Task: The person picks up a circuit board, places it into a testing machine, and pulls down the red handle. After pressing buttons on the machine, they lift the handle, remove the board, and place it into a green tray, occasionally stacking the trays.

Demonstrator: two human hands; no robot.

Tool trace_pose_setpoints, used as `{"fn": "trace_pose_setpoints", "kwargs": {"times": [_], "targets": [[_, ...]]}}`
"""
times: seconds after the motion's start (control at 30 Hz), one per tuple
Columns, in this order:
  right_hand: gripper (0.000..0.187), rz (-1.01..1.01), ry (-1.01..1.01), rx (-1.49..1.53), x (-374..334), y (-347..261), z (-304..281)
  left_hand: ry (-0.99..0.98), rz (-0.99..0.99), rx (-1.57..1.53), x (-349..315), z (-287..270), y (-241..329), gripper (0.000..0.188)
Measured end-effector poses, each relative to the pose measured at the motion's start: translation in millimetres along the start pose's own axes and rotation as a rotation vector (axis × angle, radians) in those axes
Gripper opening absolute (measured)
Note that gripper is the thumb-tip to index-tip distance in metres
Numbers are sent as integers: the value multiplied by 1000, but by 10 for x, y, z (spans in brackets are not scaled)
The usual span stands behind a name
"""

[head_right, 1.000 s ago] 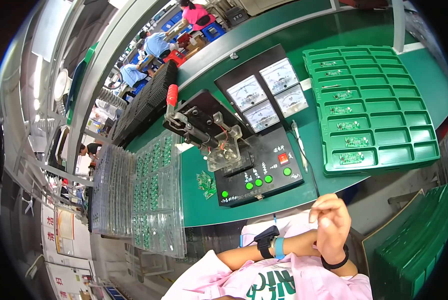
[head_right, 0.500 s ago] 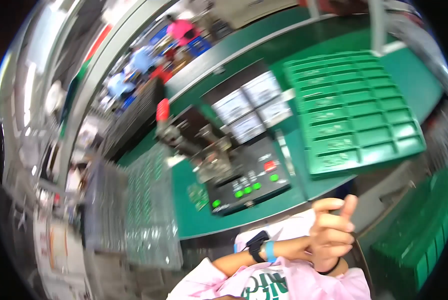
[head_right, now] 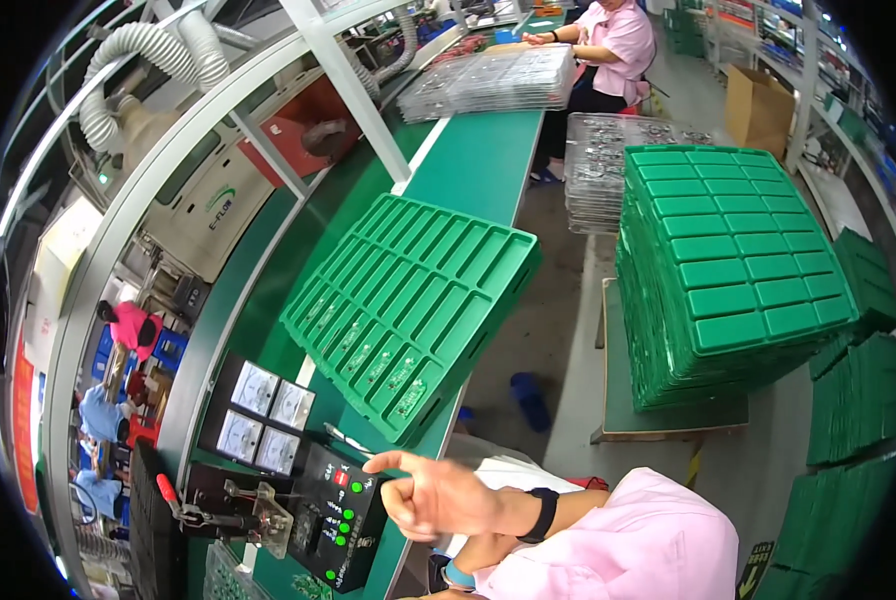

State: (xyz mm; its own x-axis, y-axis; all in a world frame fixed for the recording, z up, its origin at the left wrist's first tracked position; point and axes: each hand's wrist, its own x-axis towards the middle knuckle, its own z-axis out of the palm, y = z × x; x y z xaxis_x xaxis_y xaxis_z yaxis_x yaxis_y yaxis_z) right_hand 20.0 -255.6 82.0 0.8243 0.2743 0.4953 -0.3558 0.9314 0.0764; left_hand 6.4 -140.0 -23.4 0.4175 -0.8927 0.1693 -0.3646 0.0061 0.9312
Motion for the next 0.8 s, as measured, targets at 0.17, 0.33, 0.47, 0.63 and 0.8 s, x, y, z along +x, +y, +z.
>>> {"fn": "trace_pose_setpoints", "kwargs": {"times": [0.17, 0.33, 0.47, 0.63, 0.8], "targets": [[42, -333, 287, -1373, 53, 49, -147, -83, -123, -173, 78, -62, 118, 50], [39, -217, 249, -1095, 131, -25, -100, -229, -415, -117, -53, -45, 8, 46], [38, -230, 240, -622, 145, 128, -30, -11, -78, -215, 94, 16, 84, 47], [41, 21, 164, 739, 150, -39, 33, -135, -191, -225, -103, 31, -190, 55], [32, 117, 34, 656, 112, -19, 19, -84, -147, -186, -55, 4, -28, 50]]}}
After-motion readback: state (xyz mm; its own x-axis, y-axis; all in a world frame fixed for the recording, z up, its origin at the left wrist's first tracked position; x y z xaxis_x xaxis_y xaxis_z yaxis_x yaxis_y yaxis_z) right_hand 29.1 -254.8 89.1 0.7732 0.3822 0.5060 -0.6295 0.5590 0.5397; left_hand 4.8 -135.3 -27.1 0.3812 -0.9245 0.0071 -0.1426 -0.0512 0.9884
